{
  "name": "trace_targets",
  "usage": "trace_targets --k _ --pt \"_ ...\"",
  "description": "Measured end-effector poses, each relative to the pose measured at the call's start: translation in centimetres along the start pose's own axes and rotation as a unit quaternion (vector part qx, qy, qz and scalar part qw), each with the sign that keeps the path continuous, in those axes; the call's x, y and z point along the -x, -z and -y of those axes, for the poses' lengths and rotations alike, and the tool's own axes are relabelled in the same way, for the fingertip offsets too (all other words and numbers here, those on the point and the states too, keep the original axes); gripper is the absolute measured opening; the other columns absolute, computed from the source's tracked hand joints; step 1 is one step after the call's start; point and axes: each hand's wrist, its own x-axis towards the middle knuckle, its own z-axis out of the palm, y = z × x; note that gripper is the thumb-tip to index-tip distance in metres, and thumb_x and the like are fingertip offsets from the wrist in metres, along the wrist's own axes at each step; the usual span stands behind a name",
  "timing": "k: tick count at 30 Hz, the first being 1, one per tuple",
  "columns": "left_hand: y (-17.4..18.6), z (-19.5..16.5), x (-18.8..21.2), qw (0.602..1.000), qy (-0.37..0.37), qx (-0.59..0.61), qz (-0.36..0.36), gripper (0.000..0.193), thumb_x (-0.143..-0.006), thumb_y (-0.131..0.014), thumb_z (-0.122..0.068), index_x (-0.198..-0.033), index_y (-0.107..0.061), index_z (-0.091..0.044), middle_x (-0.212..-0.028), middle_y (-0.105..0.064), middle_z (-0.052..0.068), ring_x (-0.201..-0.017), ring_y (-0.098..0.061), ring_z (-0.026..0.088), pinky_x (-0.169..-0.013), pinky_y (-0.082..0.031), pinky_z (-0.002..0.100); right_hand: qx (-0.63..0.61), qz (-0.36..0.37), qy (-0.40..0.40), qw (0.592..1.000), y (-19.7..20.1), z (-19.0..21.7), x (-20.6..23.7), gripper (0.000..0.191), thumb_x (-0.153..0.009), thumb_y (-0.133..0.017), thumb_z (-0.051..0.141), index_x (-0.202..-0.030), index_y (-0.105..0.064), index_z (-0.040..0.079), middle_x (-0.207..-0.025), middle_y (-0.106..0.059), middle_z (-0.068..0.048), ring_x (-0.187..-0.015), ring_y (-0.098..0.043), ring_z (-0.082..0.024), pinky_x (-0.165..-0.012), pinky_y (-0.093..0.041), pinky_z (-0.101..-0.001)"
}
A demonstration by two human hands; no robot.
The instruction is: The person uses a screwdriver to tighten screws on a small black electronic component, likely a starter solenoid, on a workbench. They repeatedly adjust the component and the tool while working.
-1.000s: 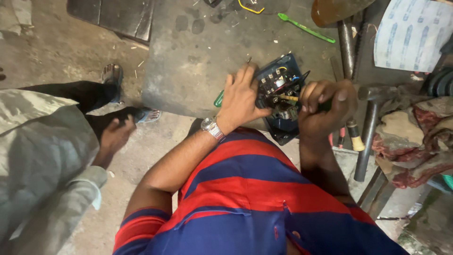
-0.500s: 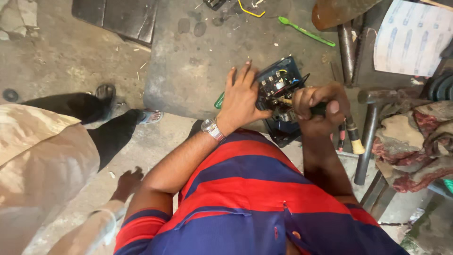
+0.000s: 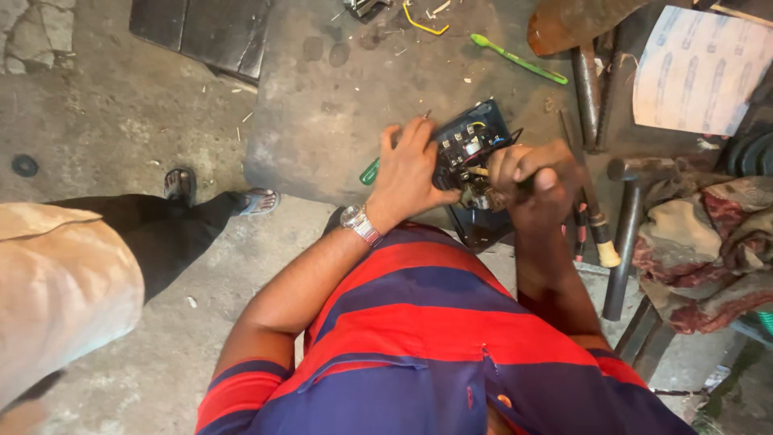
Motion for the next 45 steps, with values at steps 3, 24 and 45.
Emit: trace_targets --k 3,24,45 --pt "0.4 -0.3 0.0 0.998 -0.028 -0.018 -0.051 0.077 -0.054 -0.086 -0.052 -0.102 -0.072 0.006 -0.129 -0.058 0.018 -0.129 -0.048 0.034 -0.107 -0.033 0.056 0.118 0.007 0.061 0.991 -1.3 0.4 -0.5 0.044 -0.11 -0.053 0.044 -0.102 -0.053 0.002 -0.073 -0.051 -0.011 -0.059 -0.051 -0.019 -0.051 -0.043 -0.0299" --pt "1.1 -2.1 -0.4 0.998 -0.011 -0.035 -0.045 0.077 -0.057 -0.086 -0.051 -0.109 -0.072 0.004 -0.131 -0.059 0.022 -0.13 -0.05 0.037 -0.107 -0.033 0.057 0.455 0.114 0.076 0.88 -3.3 8.7 -3.1 0.031 -0.098 -0.057 0.006 -0.127 -0.061 -0.004 -0.123 -0.067 -0.02 -0.121 -0.061 -0.038 -0.107 -0.043 -0.048" --pt "0.7 -2.1 -0.6 0.998 -0.01 -0.063 -0.029 0.082 -0.054 -0.086 -0.055 -0.11 -0.072 0.004 -0.134 -0.058 0.025 -0.131 -0.048 0.037 -0.105 -0.032 0.057 0.523 0.161 0.118 0.828 -1.9 7.5 -3.2 0.041 -0.077 -0.08 0.003 -0.117 -0.076 0.008 -0.101 -0.066 -0.01 -0.094 -0.063 -0.028 -0.093 -0.047 -0.0445"
